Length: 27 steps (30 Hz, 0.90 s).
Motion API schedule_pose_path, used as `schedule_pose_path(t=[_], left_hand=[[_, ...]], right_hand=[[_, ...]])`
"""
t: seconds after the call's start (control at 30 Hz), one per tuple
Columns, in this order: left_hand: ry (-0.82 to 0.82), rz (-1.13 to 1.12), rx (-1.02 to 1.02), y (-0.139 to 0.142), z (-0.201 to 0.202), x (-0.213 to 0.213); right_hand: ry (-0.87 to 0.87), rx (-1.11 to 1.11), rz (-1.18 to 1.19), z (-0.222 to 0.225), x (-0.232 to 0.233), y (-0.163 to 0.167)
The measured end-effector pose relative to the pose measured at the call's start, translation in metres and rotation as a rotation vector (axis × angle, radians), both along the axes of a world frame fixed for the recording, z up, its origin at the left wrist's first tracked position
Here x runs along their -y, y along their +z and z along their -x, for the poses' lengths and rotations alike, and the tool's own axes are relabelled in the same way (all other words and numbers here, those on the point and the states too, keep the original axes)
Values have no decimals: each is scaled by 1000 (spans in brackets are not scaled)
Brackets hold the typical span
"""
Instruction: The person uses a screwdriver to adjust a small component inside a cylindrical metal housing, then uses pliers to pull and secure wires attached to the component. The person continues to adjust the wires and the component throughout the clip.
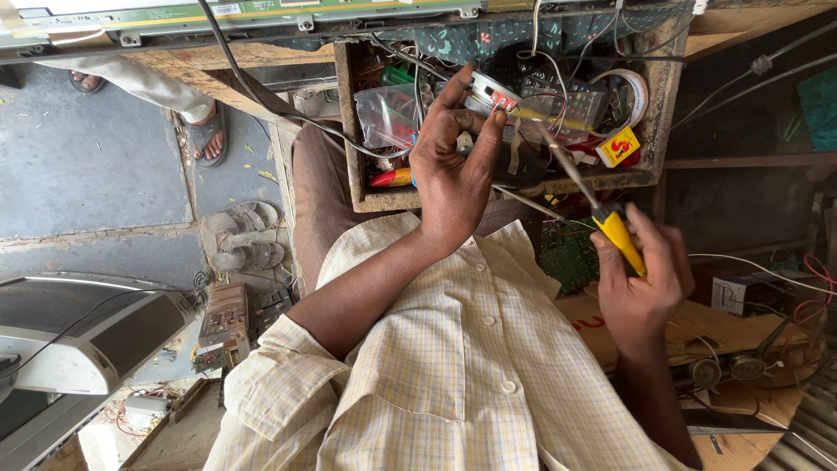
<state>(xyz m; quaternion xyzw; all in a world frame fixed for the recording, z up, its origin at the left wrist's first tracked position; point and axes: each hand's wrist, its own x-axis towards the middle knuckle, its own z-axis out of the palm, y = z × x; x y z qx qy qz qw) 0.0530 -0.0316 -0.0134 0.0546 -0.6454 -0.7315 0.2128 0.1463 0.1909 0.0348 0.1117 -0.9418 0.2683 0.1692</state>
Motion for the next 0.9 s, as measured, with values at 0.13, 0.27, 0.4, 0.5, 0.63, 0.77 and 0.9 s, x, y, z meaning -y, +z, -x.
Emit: schedule_pose_path(t=[0.13,0.27,0.4,0.5,0.63,0.77,0.9], left_hand=[[3,-1,-24,-1,0,0],[4,-6,-27,-1,0,-2],[-10,-49,-19,-1,0,-2],[-16,-36,-25,-1,0,-2],[5,-7,-21,-1,0,-3],[3,2,-9,1,0,-2],[2,-37,-6,3,0,-3]], right_hand=[[48,-17,22,-5,-7,-7],[30,6,34,-5,-11,-12],[38,37,121,0,-9,-12],[39,30,35,-1,-6,-6],[32,50,67,1,-3,-1],[43,63,85,4,-4,-3],[24,104,123,4,-4,-5]])
